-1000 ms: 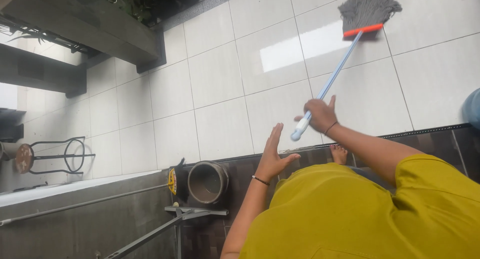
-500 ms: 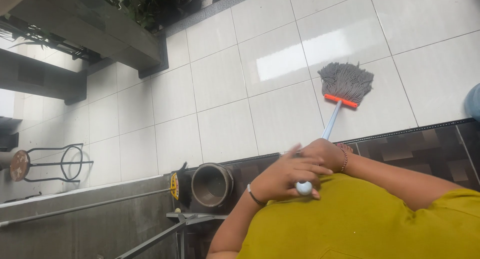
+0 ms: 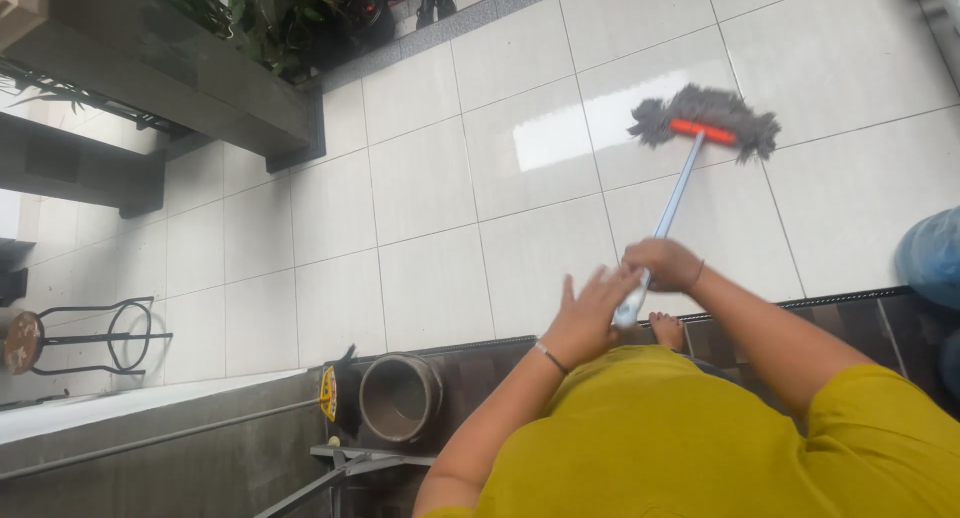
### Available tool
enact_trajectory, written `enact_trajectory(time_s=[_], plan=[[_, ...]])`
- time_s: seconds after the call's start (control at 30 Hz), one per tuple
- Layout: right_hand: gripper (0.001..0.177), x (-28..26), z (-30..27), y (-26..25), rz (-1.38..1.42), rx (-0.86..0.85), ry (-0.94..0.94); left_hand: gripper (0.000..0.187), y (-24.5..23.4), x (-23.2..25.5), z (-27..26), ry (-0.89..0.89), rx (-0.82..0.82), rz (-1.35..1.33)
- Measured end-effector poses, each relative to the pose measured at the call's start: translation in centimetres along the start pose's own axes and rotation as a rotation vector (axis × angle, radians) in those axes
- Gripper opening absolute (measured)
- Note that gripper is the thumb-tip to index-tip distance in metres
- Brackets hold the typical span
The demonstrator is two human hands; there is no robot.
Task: The person mops a tiled floor using a grey string mop with a light blue handle. They move the mop back and forth across white and dark brown tiles, working around a metal frame and a bucket.
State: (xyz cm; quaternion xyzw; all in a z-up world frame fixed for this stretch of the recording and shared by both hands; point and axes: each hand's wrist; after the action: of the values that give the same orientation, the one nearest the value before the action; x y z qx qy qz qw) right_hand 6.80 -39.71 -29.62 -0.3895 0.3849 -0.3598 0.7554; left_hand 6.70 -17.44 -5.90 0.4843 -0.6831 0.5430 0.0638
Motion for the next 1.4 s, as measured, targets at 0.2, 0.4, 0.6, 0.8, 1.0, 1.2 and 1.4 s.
enact_trajectory(time_s=[0.2, 0.4, 0.6, 0.8, 1.0, 1.2, 1.4], plan=[[0.009, 20.6, -0.1, -1.6, -0.084, -0.388, 0.56, 0.088, -1.1, 4.1, 4.3, -0.114, -0.034, -0.063], [0.047, 27.1, -0.2, -11.4, -0.216, -0.576, 0.854, 0.085, -2.0, 4.1, 3.8, -0.361, -0.101, -0.246], [0.04, 21.0, 1.0, -5.1, -0.08, -0.273, 0.635, 0.089, -3.6, 6.6, 5.2, -0.247, 0.073, -0.326], [0.028, 6.5, 0.5, -10.2, 0.09, -0.065, 0.453, 0.085, -1.0, 4.9, 7.1, 0.176, 0.31, -0.385], [0.059, -1.2, -2.9, -16.5, 0.626, -0.035, 0.311, 0.031, -5.3, 11.9, 3.1, 0.569, 0.103, -0.674], [0.051, -0.8, -2.3, -16.3, 0.573, -0.1, 0.304, 0.025, -4.0, 11.4, 5.4, 0.612, -0.152, -0.578], [0.044, 0.9, -1.7, -16.0, 0.501, -0.175, 0.292, 0.027, -4.5, 11.6, 6.9, 0.541, -0.145, -0.461]])
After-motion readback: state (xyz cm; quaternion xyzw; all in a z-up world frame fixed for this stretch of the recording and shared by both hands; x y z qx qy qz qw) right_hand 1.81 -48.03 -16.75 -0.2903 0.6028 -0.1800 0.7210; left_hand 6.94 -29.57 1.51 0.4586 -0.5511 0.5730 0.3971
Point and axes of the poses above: each hand's wrist, its own z-axis towards the middle knuckle, its own y-axis out of the palm, x = y × z, and after that the axes turned 11 degrees about -z, right-handed
